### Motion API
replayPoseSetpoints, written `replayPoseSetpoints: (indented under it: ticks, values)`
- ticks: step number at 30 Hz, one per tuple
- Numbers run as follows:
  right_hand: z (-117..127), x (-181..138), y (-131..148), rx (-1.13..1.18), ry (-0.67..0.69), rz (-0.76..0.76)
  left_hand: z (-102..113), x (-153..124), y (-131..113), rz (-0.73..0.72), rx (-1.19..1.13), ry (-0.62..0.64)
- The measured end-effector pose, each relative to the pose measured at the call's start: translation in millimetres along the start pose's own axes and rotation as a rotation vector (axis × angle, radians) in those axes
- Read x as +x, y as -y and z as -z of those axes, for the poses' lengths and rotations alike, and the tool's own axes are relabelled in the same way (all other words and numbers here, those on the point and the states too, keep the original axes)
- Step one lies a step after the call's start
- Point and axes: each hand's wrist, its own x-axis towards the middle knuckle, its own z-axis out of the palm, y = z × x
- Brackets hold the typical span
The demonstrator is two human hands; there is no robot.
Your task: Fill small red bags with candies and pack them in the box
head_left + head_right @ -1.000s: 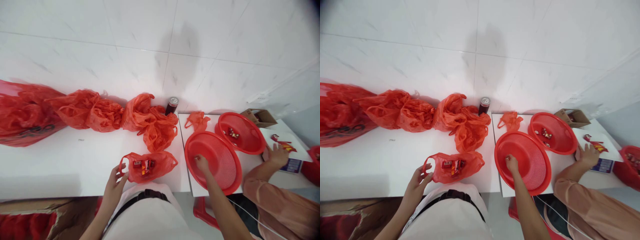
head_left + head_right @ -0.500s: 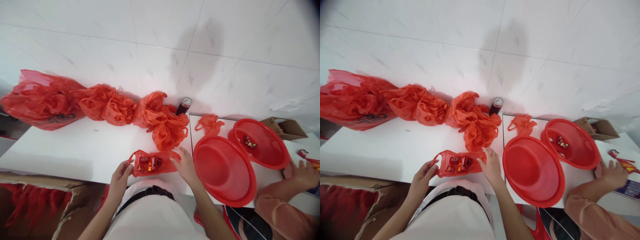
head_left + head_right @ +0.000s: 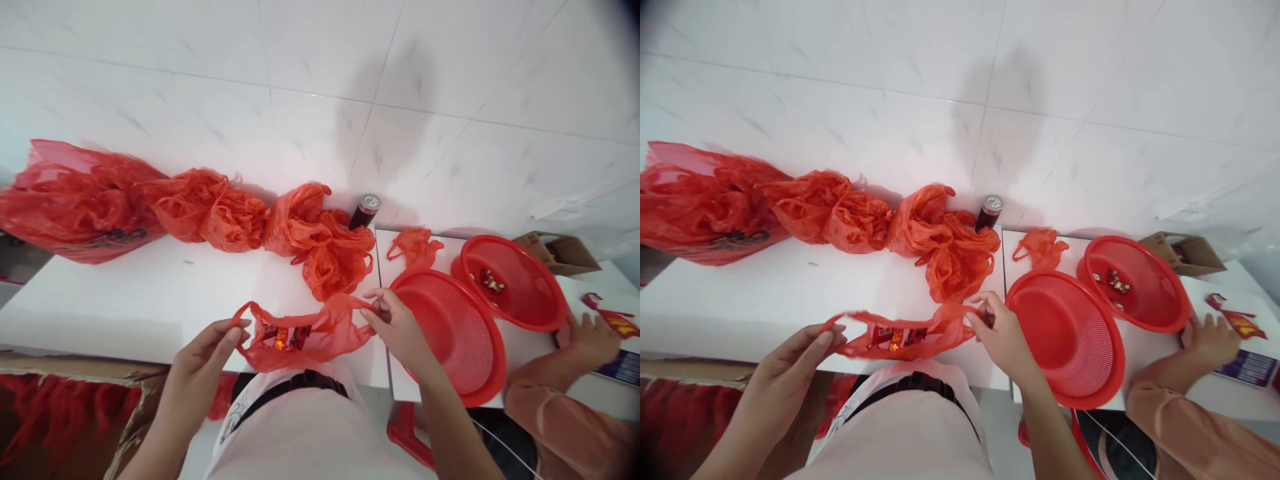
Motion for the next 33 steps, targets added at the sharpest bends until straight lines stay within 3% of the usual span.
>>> replayPoseSetpoints:
  ticks: [4, 7, 9, 13, 18, 21, 23, 26, 29, 33]
  values:
    - [0.6, -6.6, 4.3, 0.015, 0.11, -0.031, 5.4, -3.0, -2.7, -0.11, 0.02, 0.057]
    - [-2.7, -11.1, 12.9, -0.122, 0.043, 0.031, 4.4, -2.9, 2.2, -0.278, 0.001, 0.066]
    - [-8.1, -14.3, 21.9, -0.193, 0.08, 0.088, -1.5, -2.2, 5.8, -0.322, -0.047, 0.181]
    - [-30.8, -23.8, 44.1, -0.176, 0.336, 0.235, -25.3, -2.7, 10.9, -0.282, -0.013, 0.455]
    - [-66.7, -27.3, 58.0, -0.125, 0.521, 0.566, -53.2, -6.6, 13.6, -0.199, 0.123, 0.83]
    - [-74.5, -20.2, 48.8, -0.112, 0.427, 0.618, -56.0, -8.6, 13.7, -0.124, 0.06, 0.819]
    - [-73.8, -15.9, 37.3, -0.129, 0.372, 0.539, -54.8, -8.9, 11.8, -0.05, -0.02, 0.759]
    - [-68.8, -17.0, 23.6, -0.098, 0.408, 0.401, -53.7, -7.0, 7.7, 0.025, -0.114, 0.764]
    - [-60.6, -26.4, 25.4, -0.05, 0.403, 0.365, -52.5, -2.2, 4.9, 0.025, -0.125, 0.798]
    - [-54.5, -29.6, 37.3, -0.004, 0.438, 0.471, -48.3, 5.7, 1.6, -0.061, -0.024, 0.855]
